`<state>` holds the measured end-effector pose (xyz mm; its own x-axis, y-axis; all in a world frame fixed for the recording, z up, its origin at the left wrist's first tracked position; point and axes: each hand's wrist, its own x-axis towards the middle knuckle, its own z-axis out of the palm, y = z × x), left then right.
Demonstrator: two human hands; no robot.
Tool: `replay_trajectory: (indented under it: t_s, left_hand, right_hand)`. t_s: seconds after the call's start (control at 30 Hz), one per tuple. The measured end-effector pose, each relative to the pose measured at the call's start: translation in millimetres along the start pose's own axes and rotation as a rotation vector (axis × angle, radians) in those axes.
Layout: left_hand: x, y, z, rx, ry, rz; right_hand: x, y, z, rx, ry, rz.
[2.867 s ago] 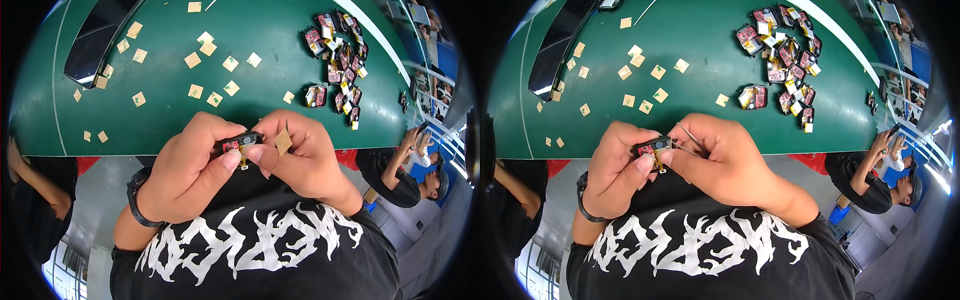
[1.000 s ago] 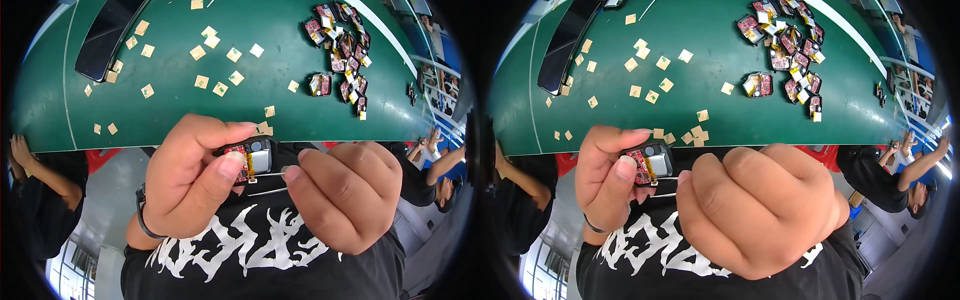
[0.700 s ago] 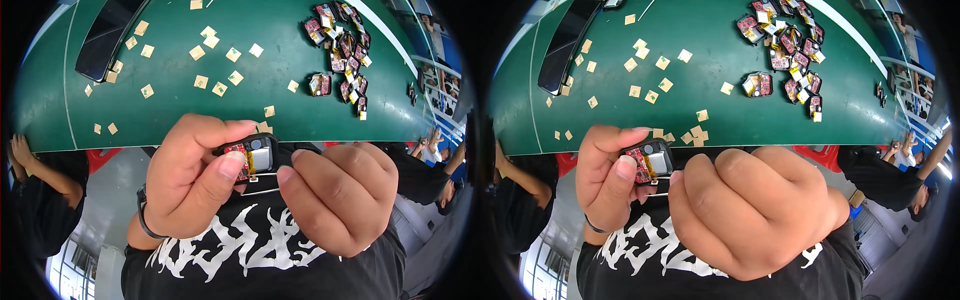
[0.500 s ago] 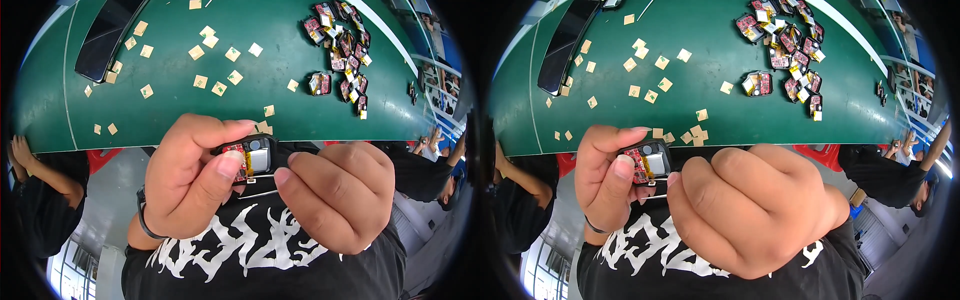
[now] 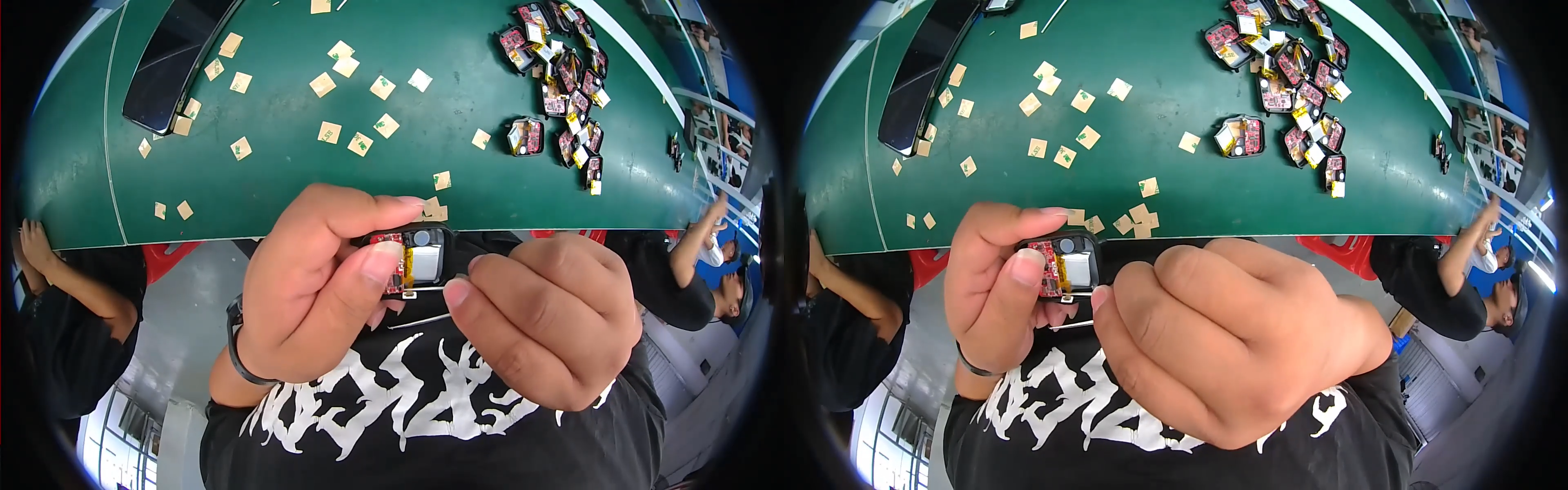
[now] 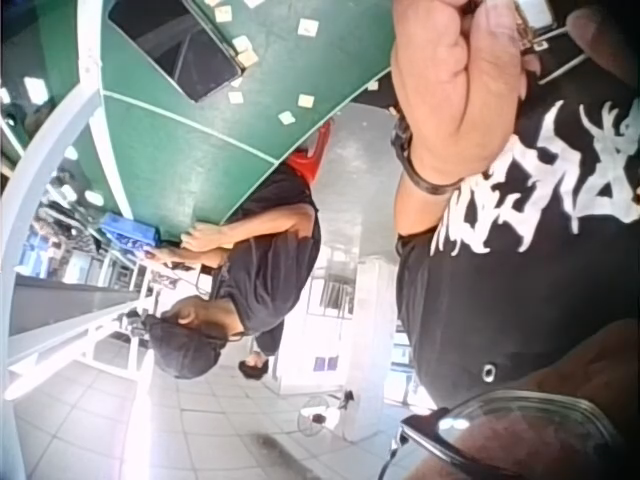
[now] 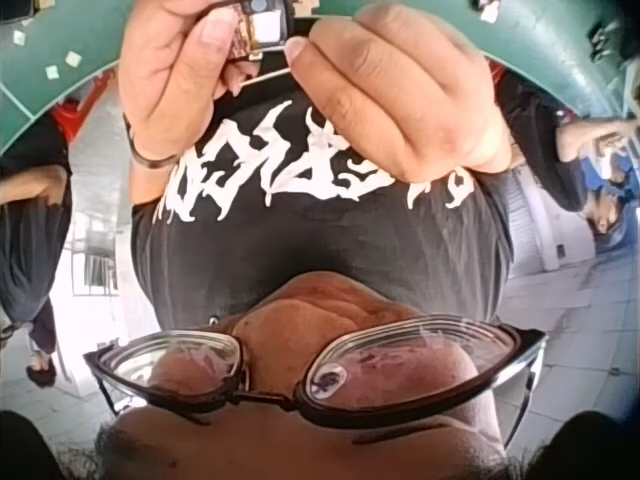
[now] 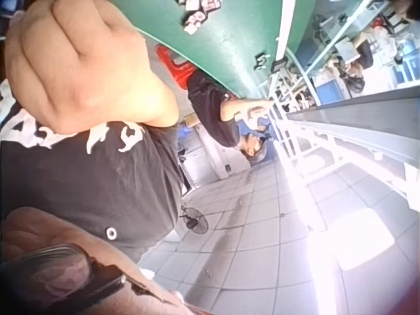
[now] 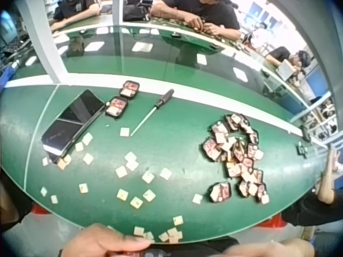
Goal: The recorder is assembling components of a smartwatch, including applying adhesive tape and positioning small internal parts using tweezers.
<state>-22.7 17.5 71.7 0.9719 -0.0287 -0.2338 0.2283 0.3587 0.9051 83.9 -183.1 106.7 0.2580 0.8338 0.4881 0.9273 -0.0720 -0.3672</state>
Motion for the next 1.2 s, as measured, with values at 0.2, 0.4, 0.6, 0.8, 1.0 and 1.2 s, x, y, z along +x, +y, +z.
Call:
replay_trajectory:
  t_s: [0.2, 0.4, 0.6, 0.8, 1.0, 1.2]
  left_hand:
    - [5, -2, 0, -0.069, 0.003, -0.054]
    - [8, -3, 4, -0.008, 0.021, -0.112]
    - [8, -2, 7, 0.057, 0.048, -0.016]
    - [6, -3, 7, 0.037, 0.055, 0.002]
    - [5, -3, 7, 0.076, 0.03, 0.008]
    - [4, -3, 7, 0.127, 0.038, 0.041]
  right_hand:
    - [-3, -3, 3, 0.0, -0.013, -0.01]
    - [-3, 3, 1, -0.034, -0.063, -0.035]
    - [-3, -5, 4, -0.161, -0.017, 0.029]
    - [-4, -7, 7, -0.097, 0.05, 0.087]
    - [-8, -5, 11, -0.054, 0.085, 0.073]
    - [-11, -2, 9, 0.022, 0.051, 0.055]
